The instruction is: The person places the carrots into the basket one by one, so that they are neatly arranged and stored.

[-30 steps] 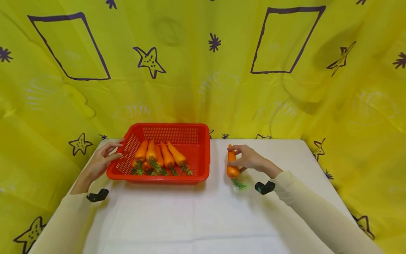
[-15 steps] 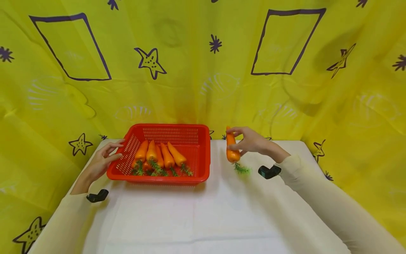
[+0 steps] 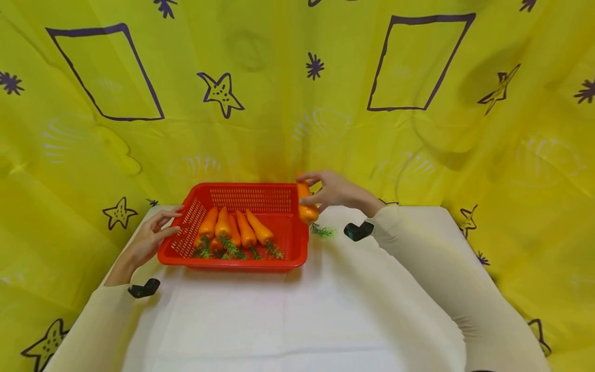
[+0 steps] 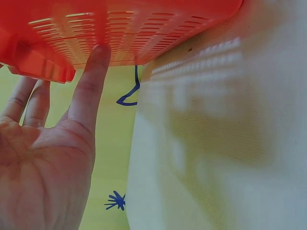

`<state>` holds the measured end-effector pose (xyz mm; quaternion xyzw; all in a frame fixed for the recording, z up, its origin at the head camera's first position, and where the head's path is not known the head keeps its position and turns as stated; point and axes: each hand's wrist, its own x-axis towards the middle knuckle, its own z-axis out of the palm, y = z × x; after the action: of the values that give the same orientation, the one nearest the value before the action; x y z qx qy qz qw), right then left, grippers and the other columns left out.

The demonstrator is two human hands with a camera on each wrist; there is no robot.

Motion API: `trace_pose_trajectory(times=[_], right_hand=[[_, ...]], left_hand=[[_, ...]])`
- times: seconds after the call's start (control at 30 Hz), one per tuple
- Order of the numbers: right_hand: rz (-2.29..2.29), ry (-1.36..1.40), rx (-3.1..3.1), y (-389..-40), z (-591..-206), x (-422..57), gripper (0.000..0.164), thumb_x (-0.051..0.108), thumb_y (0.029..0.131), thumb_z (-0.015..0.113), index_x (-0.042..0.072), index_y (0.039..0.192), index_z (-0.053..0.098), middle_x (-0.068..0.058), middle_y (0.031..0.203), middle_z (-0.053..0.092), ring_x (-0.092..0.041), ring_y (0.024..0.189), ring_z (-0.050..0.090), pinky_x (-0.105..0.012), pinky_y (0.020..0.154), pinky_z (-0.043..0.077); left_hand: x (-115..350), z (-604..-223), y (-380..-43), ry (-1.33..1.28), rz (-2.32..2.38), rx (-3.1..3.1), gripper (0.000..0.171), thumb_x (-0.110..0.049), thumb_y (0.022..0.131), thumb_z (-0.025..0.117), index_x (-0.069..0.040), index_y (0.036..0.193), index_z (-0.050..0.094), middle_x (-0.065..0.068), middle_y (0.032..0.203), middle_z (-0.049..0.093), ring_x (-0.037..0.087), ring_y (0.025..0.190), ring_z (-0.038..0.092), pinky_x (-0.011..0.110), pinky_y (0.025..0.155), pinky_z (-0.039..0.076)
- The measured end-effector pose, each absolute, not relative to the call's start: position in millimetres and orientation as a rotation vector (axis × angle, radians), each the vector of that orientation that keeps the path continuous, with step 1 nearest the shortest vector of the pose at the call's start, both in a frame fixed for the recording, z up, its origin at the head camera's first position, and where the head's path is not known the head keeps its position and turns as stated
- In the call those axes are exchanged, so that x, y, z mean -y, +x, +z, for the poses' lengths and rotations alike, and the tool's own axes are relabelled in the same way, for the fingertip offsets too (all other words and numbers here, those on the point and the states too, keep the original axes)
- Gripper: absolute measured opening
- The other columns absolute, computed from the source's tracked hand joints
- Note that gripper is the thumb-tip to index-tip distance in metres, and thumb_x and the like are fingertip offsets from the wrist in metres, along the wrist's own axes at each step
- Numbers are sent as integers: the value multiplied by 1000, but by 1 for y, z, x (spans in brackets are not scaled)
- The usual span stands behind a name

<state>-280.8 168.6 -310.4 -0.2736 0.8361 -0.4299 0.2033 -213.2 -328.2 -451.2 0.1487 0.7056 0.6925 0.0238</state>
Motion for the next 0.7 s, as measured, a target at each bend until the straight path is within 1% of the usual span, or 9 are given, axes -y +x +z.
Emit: trace_pose_trajectory(times=[0.07, 0.2, 0.3, 0.43, 0.5, 0.57, 0.63, 0.7], right_hand=[[-1190, -792, -2320, -286, -312, -156, 65, 15, 94, 77, 9, 152, 49, -23, 146, 45, -31, 83, 71, -50, 79, 61], [-1160, -834, -2300, -295, -318, -132, 64, 18, 95, 76, 13, 152, 49, -22, 149, 44, -30, 82, 72, -46, 78, 62], [-1147, -845, -2275, -302, -324, -111, 64, 20, 95, 76, 12, 153, 49, -22, 151, 43, -28, 85, 73, -44, 79, 62], [-1132, -855, -2244, -310, -332, -85, 66, 20, 94, 77, 10, 153, 49, -22, 149, 45, -28, 90, 72, -48, 82, 61], [-1127, -863, -2228, -314, -337, -74, 65, 19, 94, 77, 8, 152, 50, -21, 147, 47, -28, 98, 69, -48, 83, 60], [-1122, -873, -2212, -316, -343, -63, 64, 18, 94, 76, 7, 152, 50, -19, 147, 49, -28, 110, 63, -48, 83, 60], [-1121, -880, -2195, -319, -349, -53, 63, 17, 95, 75, 7, 152, 50, -17, 148, 49, -29, 123, 56, -47, 83, 61], [-1129, -878, -2173, -321, -356, -44, 63, 17, 95, 75, 7, 152, 50, -16, 150, 49, -30, 133, 50, -47, 83, 61]], left_hand=[[328, -451, -213, 456, 2143, -2186, 35, 0, 103, 58, 12, 133, 46, 14, 166, 27, 38, 155, 8, 23, 96, 53], [328, -450, -214, 446, 2134, -2190, 35, 0, 103, 58, 12, 134, 45, 15, 167, 26, 39, 155, 9, 24, 95, 54], [328, -451, -215, 441, 2126, -2198, 36, 0, 103, 58, 12, 134, 45, 16, 167, 25, 40, 154, 13, 25, 94, 55], [329, -451, -215, 454, 2114, -2213, 37, 0, 103, 58, 13, 135, 44, 17, 167, 25, 35, 153, 21, 26, 95, 54], [329, -452, -216, 461, 2113, -2215, 38, 0, 103, 57, 14, 135, 43, 17, 167, 25, 29, 151, 27, 26, 97, 54], [329, -452, -216, 465, 2120, -2209, 39, 0, 103, 58, 15, 135, 42, 17, 167, 25, 23, 147, 34, 27, 97, 53], [329, -452, -215, 465, 2124, -2206, 39, -1, 103, 58, 15, 135, 42, 17, 166, 26, 16, 144, 38, 27, 98, 53], [329, -452, -215, 466, 2127, -2202, 39, 0, 103, 58, 15, 135, 42, 17, 166, 26, 12, 142, 39, 26, 98, 53]])
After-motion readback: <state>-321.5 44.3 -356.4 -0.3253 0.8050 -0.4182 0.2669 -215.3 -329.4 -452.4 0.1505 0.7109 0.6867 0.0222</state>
